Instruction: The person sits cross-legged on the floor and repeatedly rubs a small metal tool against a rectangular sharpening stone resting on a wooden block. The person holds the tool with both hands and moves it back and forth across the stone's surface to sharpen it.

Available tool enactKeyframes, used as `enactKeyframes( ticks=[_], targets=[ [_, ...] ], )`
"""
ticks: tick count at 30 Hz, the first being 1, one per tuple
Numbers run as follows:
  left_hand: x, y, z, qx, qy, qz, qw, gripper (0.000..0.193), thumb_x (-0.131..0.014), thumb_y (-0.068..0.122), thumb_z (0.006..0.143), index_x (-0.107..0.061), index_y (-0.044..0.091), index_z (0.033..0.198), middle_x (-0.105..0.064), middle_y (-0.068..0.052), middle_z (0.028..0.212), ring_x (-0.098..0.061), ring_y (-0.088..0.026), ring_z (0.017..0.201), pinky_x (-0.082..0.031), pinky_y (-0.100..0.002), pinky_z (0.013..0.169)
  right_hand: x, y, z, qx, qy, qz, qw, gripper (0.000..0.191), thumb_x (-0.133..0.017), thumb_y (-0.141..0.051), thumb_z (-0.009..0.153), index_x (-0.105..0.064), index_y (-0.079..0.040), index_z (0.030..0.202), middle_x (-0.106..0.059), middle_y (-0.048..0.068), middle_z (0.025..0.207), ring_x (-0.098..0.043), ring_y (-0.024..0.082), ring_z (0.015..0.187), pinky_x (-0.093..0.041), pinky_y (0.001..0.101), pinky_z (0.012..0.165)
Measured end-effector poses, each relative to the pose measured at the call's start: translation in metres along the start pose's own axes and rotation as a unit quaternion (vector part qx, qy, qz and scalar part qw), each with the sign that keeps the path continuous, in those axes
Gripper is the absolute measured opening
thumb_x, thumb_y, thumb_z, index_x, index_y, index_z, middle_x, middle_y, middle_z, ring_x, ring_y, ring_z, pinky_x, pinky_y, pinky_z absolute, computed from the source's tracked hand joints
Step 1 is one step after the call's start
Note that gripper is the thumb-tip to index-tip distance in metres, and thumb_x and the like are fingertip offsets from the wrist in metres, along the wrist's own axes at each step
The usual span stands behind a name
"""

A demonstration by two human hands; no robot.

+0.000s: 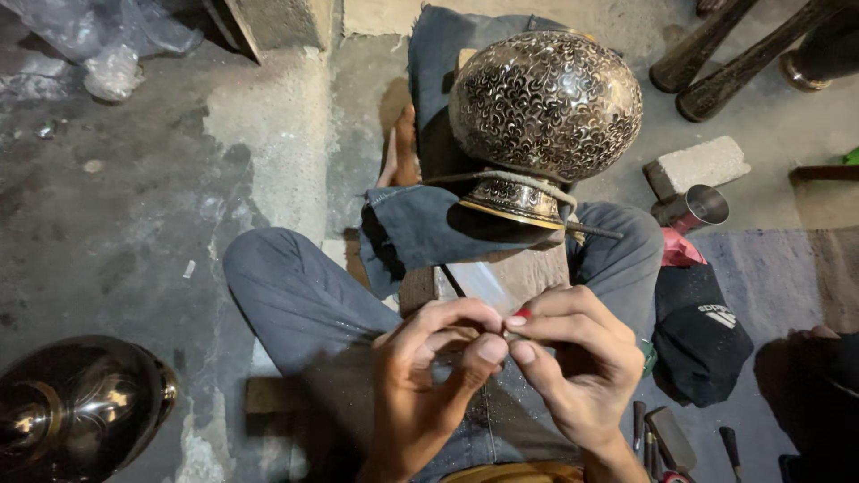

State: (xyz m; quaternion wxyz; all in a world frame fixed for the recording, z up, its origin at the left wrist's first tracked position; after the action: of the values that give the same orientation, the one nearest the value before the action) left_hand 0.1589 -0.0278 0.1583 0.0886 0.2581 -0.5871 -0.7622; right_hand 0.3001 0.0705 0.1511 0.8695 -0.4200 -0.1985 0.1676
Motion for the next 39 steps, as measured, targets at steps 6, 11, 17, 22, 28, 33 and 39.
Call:
enactKeyframes(
  ticks=[6,11,17,22,28,33,39],
  targets=[
    [-0.006,0.020,0.001,-0.171,-0.010,0.098,0.980,0.017,-0.078,0.014,0.103,-0.069,0.005,0.115,-0.077,-0.007,0.107,-0.075,-0.014,0.096,-0.061,-0.027,0.088,0.002,-0.011,0.011,0.083,0.016,0.041,0.996,0.016,-0.075,-0.011,0.099,-0.071,0.004,0.104,-0.071,0.013,0.094,-0.069,0.020,0.080,-0.056,0.0325,0.076],
    [-0.008,0.032,0.004,-0.203,-0.016,0.117,0.972,0.019,-0.082,0.011,0.100,-0.070,0.007,0.115,-0.077,-0.005,0.104,-0.076,-0.015,0.097,-0.062,-0.027,0.090,0.002,-0.025,0.023,0.131,0.037,0.017,0.991,0.020,-0.076,-0.014,0.100,-0.070,0.004,0.106,-0.070,0.012,0.095,-0.069,0.019,0.078,-0.055,0.0314,0.073],
    [-0.011,0.043,0.007,-0.221,-0.015,0.132,0.966,0.015,-0.084,0.010,0.098,-0.072,0.008,0.107,-0.076,-0.001,0.101,-0.076,-0.016,0.098,-0.060,-0.028,0.091,0.006,-0.034,0.025,0.168,0.054,-0.051,0.983,0.021,-0.077,-0.014,0.099,-0.071,0.004,0.107,-0.070,0.013,0.093,-0.068,0.018,0.076,-0.053,0.0301,0.071],
    [-0.011,0.047,0.007,-0.222,-0.020,0.139,0.965,0.016,-0.081,0.010,0.092,-0.072,0.007,0.105,-0.075,-0.003,0.103,-0.075,-0.020,0.100,-0.060,-0.031,0.089,0.006,-0.038,0.024,0.180,0.073,-0.064,0.979,0.022,-0.079,-0.014,0.096,-0.071,0.004,0.105,-0.069,0.012,0.091,-0.069,0.018,0.075,-0.052,0.0294,0.068],
    [0.003,0.016,0.013,-0.138,0.013,0.199,0.970,0.010,-0.074,0.018,0.098,-0.076,0.011,0.105,-0.078,-0.001,0.101,-0.074,-0.012,0.091,-0.060,-0.026,0.081,0.013,-0.030,0.028,0.067,0.035,-0.193,0.978,0.022,-0.081,-0.008,0.084,-0.073,0.003,0.100,-0.069,0.011,0.085,-0.065,0.014,0.071,-0.054,0.0279,0.064],
    [0.031,-0.039,0.031,-0.054,0.102,0.252,0.961,0.018,-0.077,0.014,0.092,-0.075,0.005,0.107,-0.076,-0.007,0.095,-0.073,-0.017,0.080,-0.058,-0.029,0.074,0.011,0.016,0.027,-0.044,-0.086,-0.227,0.969,0.024,-0.084,-0.013,0.082,-0.077,-0.004,0.103,-0.070,0.006,0.090,-0.067,0.010,0.074,-0.052,0.0237,0.061],
    [0.040,-0.079,0.025,-0.034,0.065,0.311,0.947,0.046,-0.084,0.014,0.081,-0.069,0.006,0.123,-0.073,-0.012,0.110,-0.070,-0.024,0.096,-0.058,-0.033,0.081,0.004,0.061,0.008,-0.119,-0.158,-0.258,0.946,0.019,-0.077,-0.012,0.087,-0.079,-0.007,0.105,-0.065,0.009,0.079,-0.064,0.018,0.062,-0.050,0.0309,0.058]
  ],
)
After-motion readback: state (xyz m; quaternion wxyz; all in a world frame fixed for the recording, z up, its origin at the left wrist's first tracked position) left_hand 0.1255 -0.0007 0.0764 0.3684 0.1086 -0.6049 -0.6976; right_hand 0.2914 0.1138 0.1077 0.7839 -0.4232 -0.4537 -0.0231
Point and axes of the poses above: each hand's wrist, its own z-axis towards the middle knuckle, its own x-axis out of the back of the hand, y = z × x, the point moved 2 cm from there along z, towards the middle knuckle
